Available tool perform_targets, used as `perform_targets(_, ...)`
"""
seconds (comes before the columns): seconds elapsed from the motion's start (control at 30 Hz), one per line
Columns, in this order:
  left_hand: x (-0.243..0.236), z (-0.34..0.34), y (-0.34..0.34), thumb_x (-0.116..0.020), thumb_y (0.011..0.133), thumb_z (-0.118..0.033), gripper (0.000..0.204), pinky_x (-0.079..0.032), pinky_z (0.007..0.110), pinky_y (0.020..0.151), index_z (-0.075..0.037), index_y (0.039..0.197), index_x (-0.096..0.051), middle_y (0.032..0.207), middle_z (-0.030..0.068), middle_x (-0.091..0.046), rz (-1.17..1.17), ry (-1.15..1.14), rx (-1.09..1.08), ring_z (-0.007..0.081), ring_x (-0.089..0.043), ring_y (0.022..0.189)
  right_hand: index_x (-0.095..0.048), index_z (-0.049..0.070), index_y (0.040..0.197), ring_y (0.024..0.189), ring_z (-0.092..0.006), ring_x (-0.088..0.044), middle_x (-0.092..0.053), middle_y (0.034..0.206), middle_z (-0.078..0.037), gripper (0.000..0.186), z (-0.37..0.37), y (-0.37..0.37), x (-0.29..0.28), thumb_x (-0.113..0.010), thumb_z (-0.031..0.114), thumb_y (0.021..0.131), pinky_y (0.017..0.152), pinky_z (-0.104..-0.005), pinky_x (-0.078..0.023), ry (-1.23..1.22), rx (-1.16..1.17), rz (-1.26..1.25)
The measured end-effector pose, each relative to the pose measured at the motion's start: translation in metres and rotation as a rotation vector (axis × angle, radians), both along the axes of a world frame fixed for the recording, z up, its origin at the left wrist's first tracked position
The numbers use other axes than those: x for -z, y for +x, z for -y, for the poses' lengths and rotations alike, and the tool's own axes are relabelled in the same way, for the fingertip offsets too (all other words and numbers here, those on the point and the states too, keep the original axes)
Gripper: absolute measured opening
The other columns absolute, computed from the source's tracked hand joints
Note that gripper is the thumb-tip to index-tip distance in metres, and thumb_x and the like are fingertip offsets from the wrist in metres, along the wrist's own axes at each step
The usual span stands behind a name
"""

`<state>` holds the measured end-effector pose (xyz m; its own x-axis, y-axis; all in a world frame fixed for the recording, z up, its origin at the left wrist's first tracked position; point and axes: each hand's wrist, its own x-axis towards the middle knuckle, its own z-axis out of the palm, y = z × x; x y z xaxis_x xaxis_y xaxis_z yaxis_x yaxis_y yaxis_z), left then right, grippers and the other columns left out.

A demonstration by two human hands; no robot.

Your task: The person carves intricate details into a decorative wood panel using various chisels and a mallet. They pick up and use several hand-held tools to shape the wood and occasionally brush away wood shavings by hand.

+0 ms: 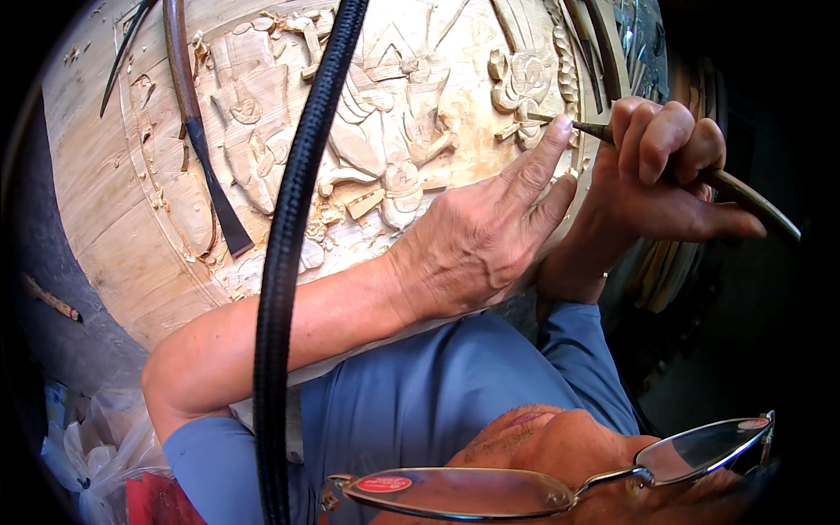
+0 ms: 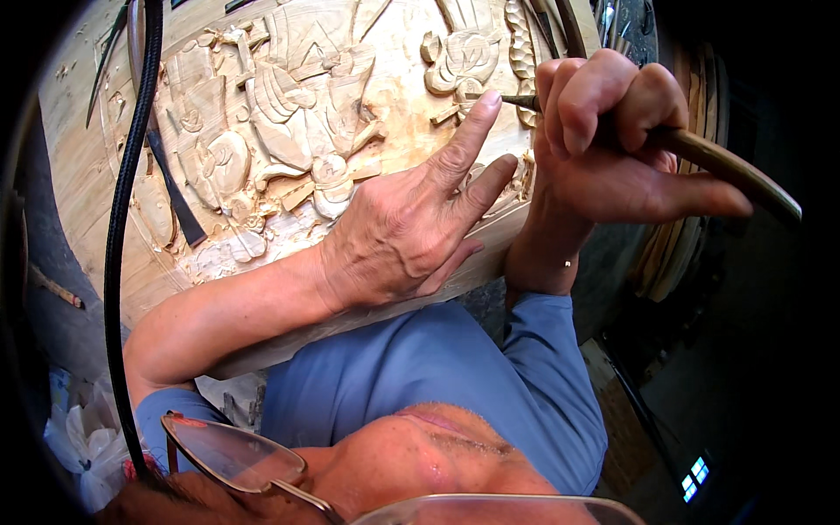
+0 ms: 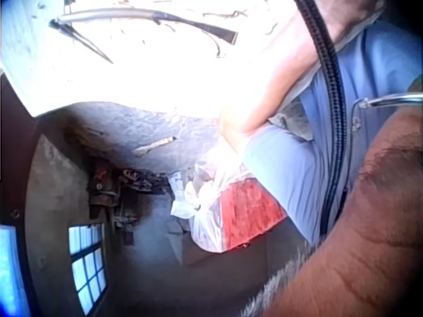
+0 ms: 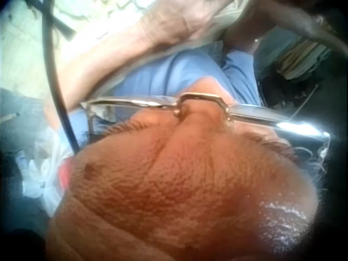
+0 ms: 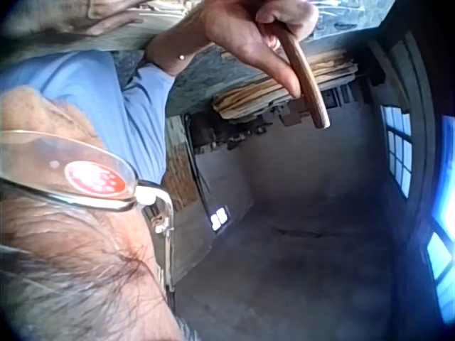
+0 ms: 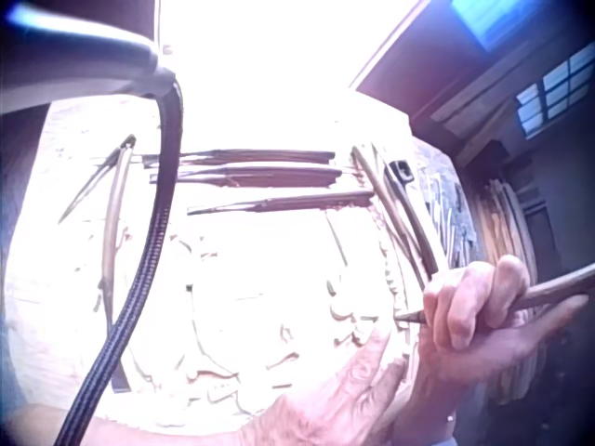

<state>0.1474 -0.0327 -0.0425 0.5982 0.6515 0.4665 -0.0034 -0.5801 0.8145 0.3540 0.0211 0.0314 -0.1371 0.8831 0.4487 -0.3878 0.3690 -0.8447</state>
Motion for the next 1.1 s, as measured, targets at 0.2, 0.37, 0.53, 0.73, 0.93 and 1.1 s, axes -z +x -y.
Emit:
perform_targets(0.2,-0.003,-0.001,-0.002,-0.088,0.075,-0.016,0.083,-0.064,0.037,0.087,-0.001,0.152,-0.061,0.177,0.0362,-0.024,-0.053,-0.010,0.041,0.0308,-0.076,0.104,-0.034,0.018,0.072,0.043,-0.0107,-0.031,-0.056,0.064,-0.010,0.089,0.004,-0.005,0.003,-0.034,0.107,0.084,0.048,-0.0293,-0.023,-0.049,0.045,0.001)
perform_targets(0.37,0.001,0.001,0.000,-0.088,0.076,-0.018,0.082,-0.064,0.037,0.086,-0.001,0.152,-0.062,0.177,0.0365,-0.024,-0.039,0.000,0.037,0.0289,-0.076,0.098,-0.035,0.017,0.075,0.044,-0.0119,-0.033,-0.058,0.068,-0.013,0.091,0.005,-0.002,0.006,-0.030,0.108,0.083,0.049,-0.0293,-0.026,-0.024,0.023,0.027)
perform_targets(0.53,0.003,0.002,-0.001,-0.087,0.078,-0.018,0.075,-0.064,0.037,0.083,0.000,0.147,-0.066,0.174,0.0396,-0.027,-0.042,0.029,0.016,0.0295,-0.076,0.095,-0.036,0.016,0.077,0.045,-0.0127,-0.035,-0.059,0.069,-0.015,0.096,0.003,-0.006,0.011,-0.022,0.111,0.081,0.046,-0.0288,-0.027,0.018,0.025,0.066)
perform_targets(0.73,0.004,0.009,0.003,-0.085,0.083,-0.018,0.059,-0.064,0.036,0.075,0.001,0.137,-0.072,0.169,0.0419,-0.036,0.013,0.100,-0.097,0.0298,-0.078,0.089,-0.035,0.016,0.074,0.042,-0.0112,-0.030,-0.057,0.061,-0.013,0.097,0.018,-0.037,0.006,-0.025,0.113,0.077,0.046,-0.0284,-0.023,-0.036,0.269,0.258)
perform_targets(0.93,0.003,0.005,0.002,-0.081,0.087,-0.018,0.042,-0.062,0.035,0.064,0.000,0.125,-0.077,0.164,0.0388,-0.046,0.017,0.149,-0.105,0.0232,-0.075,0.080,-0.032,0.017,0.072,0.040,-0.0124,-0.030,-0.051,0.056,-0.010,0.095,0.006,-0.019,0.012,-0.022,0.112,0.078,0.042,-0.0280,-0.025,-0.095,0.279,-0.023)
perform_targets(1.1,-0.001,0.006,-0.004,-0.078,0.083,-0.014,0.025,-0.058,0.032,0.056,-0.001,0.105,-0.078,0.148,0.0307,-0.065,0.026,0.195,-0.157,0.0193,-0.073,0.071,-0.034,0.016,0.073,0.043,-0.0100,-0.038,-0.049,0.058,-0.009,0.098,0.009,-0.031,0.027,-0.022,0.113,0.076,0.039,-0.0234,-0.028,0.059,0.130,0.107)
